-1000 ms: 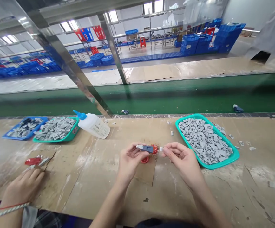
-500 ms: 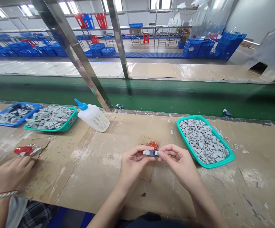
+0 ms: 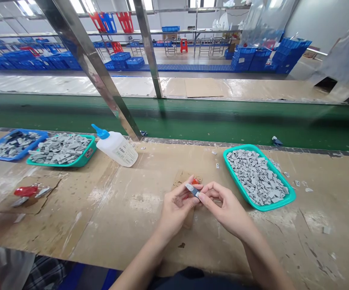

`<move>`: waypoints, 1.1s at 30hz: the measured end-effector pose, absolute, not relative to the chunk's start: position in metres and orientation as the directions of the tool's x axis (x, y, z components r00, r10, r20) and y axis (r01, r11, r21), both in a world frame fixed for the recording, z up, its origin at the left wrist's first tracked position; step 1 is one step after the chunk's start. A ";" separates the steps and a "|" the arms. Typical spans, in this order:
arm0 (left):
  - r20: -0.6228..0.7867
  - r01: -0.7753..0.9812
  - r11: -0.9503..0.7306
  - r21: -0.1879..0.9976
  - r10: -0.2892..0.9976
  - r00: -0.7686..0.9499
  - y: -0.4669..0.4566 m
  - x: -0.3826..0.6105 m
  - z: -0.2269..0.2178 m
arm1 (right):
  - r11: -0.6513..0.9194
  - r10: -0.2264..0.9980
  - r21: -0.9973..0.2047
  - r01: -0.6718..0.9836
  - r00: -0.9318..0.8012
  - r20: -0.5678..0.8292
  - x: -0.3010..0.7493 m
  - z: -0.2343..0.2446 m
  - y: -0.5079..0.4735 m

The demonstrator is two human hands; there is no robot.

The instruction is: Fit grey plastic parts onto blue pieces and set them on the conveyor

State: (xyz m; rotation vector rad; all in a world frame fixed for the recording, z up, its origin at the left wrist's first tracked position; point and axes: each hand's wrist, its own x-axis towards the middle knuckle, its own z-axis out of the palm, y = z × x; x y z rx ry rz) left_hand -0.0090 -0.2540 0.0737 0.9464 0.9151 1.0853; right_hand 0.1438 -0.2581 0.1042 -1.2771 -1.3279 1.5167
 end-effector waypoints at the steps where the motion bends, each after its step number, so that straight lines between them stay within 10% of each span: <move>1: -0.152 -0.337 0.229 0.913 0.959 0.239 -0.253 -0.008 0.074 | -0.197 0.950 -0.979 0.047 -0.237 -0.202 0.144 0.105 -0.258; 16: -0.296 -0.438 0.311 0.843 0.950 0.103 -0.237 -0.017 0.087 | -0.339 0.846 -0.843 0.417 0.527 -0.079 0.272 0.083 -0.248; 27: -0.195 -0.464 0.168 0.870 0.981 -0.010 -0.163 -0.051 0.085 | -0.477 0.857 -0.395 0.785 0.515 -0.010 0.278 0.051 -0.204; 33: -0.245 -0.482 0.184 0.857 0.967 -0.066 -0.122 -0.041 0.083 | -0.416 0.888 -0.339 0.844 0.457 0.048 0.269 0.051 -0.201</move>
